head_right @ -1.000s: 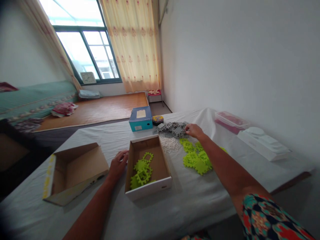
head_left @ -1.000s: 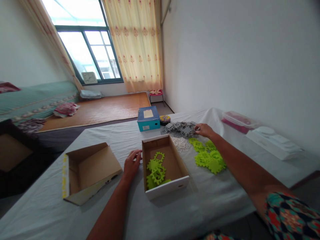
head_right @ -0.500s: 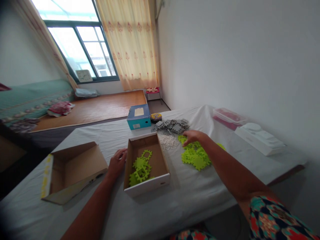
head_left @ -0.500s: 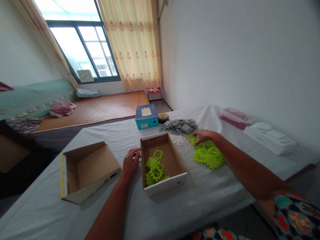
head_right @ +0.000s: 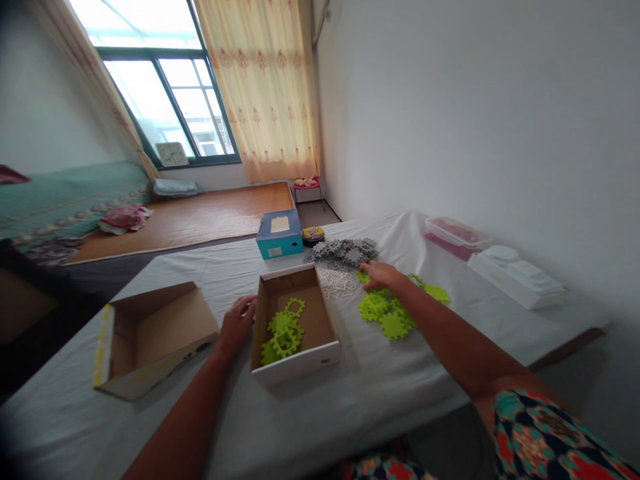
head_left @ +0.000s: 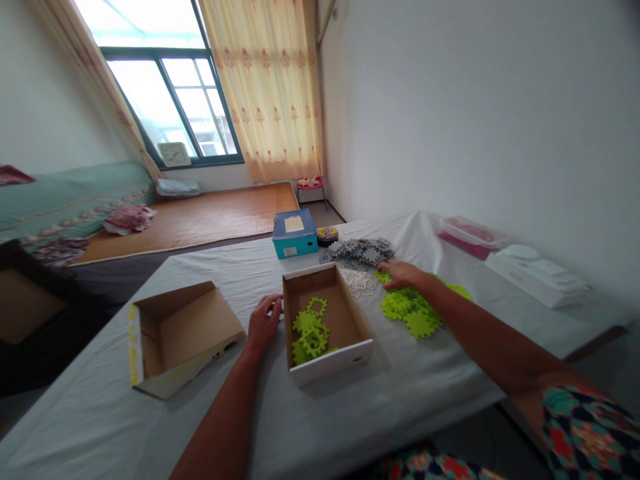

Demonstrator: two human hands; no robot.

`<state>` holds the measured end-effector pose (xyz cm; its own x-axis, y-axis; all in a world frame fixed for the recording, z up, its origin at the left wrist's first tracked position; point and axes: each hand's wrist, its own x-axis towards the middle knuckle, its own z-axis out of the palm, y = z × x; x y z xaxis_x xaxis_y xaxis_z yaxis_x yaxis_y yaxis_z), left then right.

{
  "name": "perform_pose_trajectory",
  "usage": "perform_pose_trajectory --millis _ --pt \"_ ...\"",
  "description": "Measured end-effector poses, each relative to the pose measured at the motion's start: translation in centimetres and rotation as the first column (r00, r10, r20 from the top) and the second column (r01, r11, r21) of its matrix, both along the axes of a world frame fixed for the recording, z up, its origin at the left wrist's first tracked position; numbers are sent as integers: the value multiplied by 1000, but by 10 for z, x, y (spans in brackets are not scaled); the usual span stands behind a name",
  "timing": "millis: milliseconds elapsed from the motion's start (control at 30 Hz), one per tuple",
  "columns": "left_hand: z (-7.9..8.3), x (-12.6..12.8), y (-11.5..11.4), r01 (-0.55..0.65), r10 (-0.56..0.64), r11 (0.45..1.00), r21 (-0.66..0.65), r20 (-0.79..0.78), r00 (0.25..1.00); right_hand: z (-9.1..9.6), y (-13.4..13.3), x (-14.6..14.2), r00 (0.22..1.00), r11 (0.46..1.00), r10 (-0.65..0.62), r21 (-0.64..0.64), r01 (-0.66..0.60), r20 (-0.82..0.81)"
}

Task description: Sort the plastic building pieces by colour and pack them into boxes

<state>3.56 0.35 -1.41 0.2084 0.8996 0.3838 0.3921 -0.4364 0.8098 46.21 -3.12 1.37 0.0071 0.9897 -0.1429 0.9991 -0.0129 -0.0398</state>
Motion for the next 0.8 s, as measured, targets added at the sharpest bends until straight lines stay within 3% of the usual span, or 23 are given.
perform_pose_trajectory --millis 233,400,633,800 --pt "-1 -1 -1 7 -7 1000 13 -21 1000 0 -10 -19 994 1000 -7 20 5 113" --pt "-2 -1 0 14 -14 1000 2 -21 1000 -1 -10 -13 994 1000 -5 16 3 111" --pt "-1 0 1 10 -10 1000 2 -21 1000 3 -5 16 996 999 0 43 4 -94" --pt "-1 0 0 12 -12 1000 -16 -13 1000 11 -13 25 933 993 -115 -34 110 -340"
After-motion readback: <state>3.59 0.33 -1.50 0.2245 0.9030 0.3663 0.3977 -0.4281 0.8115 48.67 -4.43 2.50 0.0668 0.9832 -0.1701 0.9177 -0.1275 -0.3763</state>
